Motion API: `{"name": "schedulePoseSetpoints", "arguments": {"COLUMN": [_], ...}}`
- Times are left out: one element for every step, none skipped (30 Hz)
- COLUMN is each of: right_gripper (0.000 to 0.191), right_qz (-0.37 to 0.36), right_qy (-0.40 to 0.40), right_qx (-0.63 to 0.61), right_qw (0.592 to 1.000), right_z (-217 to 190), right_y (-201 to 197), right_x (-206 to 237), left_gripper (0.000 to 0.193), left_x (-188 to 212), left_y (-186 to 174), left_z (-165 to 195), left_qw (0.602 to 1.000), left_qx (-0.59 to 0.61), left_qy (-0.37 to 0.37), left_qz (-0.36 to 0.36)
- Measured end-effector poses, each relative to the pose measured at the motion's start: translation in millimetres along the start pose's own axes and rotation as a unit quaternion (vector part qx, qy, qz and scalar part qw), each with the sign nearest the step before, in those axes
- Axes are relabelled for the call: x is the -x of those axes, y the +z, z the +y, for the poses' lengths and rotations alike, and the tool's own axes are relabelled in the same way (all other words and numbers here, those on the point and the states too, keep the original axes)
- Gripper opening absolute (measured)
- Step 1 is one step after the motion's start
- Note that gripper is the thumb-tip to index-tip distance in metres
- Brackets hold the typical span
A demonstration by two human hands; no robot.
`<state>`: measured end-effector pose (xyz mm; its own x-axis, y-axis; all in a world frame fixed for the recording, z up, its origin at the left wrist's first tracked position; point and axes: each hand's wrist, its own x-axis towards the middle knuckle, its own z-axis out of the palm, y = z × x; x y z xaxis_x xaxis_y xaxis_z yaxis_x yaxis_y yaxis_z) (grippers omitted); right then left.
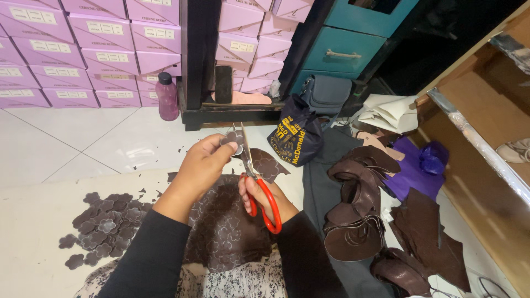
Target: The person uses red-handled scissors to cut flower-shaped pieces from a brown patterned fabric. They hold the fabric with one hand and cut along the outlines, placing the finished pieces on the floor.
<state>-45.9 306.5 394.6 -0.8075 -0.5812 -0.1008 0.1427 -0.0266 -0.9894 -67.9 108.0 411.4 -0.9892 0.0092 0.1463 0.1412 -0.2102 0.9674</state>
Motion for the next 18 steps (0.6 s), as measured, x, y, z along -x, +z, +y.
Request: {"name": "schedulePoseSetpoints", "arguments": {"right_gripper": [0.041,0.041,0.041,0.041,0.041,0.042,0.042,0.043,0.042,0.042,0.041,0.041,0.040,0.040,0.040,0.040,0.040,0.041], "right_qz": [-0.003,-0.005,-0.005,-0.004,-0.003,-0.005,-0.007,-0.009,-0.007,-0.004,0.000,-0.007,-0.013,-0.020,-0.018,-0.015,-0.013,-0.010], "right_qy": [0.002,0.004,0.000,-0.004,-0.007,-0.013,-0.020,-0.026,-0.025,-0.023,-0.022,-0.026,-0.030,-0.033,-0.024,-0.015,-0.006,-0.015], "right_qx": [-0.005,-0.009,0.001,0.012,0.022,0.031,0.041,0.052,0.055,0.058,0.061,0.057,0.052,0.048,0.055,0.062,0.070,0.074], "right_qw": [1.000,1.000,1.000,1.000,1.000,0.999,0.999,0.998,0.998,0.998,0.998,0.998,0.998,0.998,0.998,0.998,0.997,0.997], "right_z": [-0.6,-1.6,-2.9,-4.6,-5.9,-6.8,-7.5,-7.3,-6.9,-6.3,-5.4,-3.8,-2.3,-0.9,-0.6,-0.7,-1.1,-0.9], "right_y": [-0.1,-0.1,0.2,-0.2,-0.4,-0.8,-1.4,-1.9,-2.7,-4.0,-5.2,-5.6,-6.1,-6.6,-7.9,-9.1,-9.5,-8.6], "right_x": [1.8,3.5,4.4,4.9,5.5,6.0,6.1,6.2,5.7,4.6,3.7,2.5,1.4,0.9,1.1,1.5,1.5,1.5], "left_gripper": [0.023,0.023,0.023,0.024,0.024,0.024,0.024,0.023,0.021,0.020,0.018,0.017,0.016,0.015,0.014,0.013,0.013,0.014], "left_x": [0.5,0.8,1.1,0.4,0.0,-0.5,-0.5,-0.1,0.1,0.3,0.4,0.4,0.3,0.2,0.0,-0.2,-0.6,-0.6], "left_y": [-0.2,-0.7,-1.4,-1.6,-1.4,-1.3,-1.5,-2.0,-2.6,-3.1,-2.2,-0.7,0.4,1.1,1.9,2.2,1.9,0.8], "left_z": [0.0,0.2,0.5,0.8,1.0,1.2,1.5,1.7,2.0,2.3,2.1,1.5,0.9,0.1,-0.6,-1.5,-2.1,-2.9], "left_qw": [0.999,0.997,0.994,0.990,0.987,0.984,0.980,0.975,0.968,0.961,0.972,0.981,0.989,0.992,0.995,0.997,0.998,0.999], "left_qx": [-0.040,-0.069,-0.098,-0.127,-0.140,-0.152,-0.165,-0.179,-0.193,-0.208,-0.178,-0.148,-0.117,-0.096,-0.074,-0.052,-0.039,-0.025], "left_qy": [0.003,0.021,0.040,0.058,0.076,0.093,0.111,0.135,0.158,0.181,0.153,0.124,0.094,0.080,0.065,0.051,0.046,0.040], "left_qz": [0.007,0.006,0.005,0.004,0.001,-0.002,-0.004,0.005,0.014,0.022,0.020,0.018,0.015,0.010,0.006,0.001,0.005,0.009]}}
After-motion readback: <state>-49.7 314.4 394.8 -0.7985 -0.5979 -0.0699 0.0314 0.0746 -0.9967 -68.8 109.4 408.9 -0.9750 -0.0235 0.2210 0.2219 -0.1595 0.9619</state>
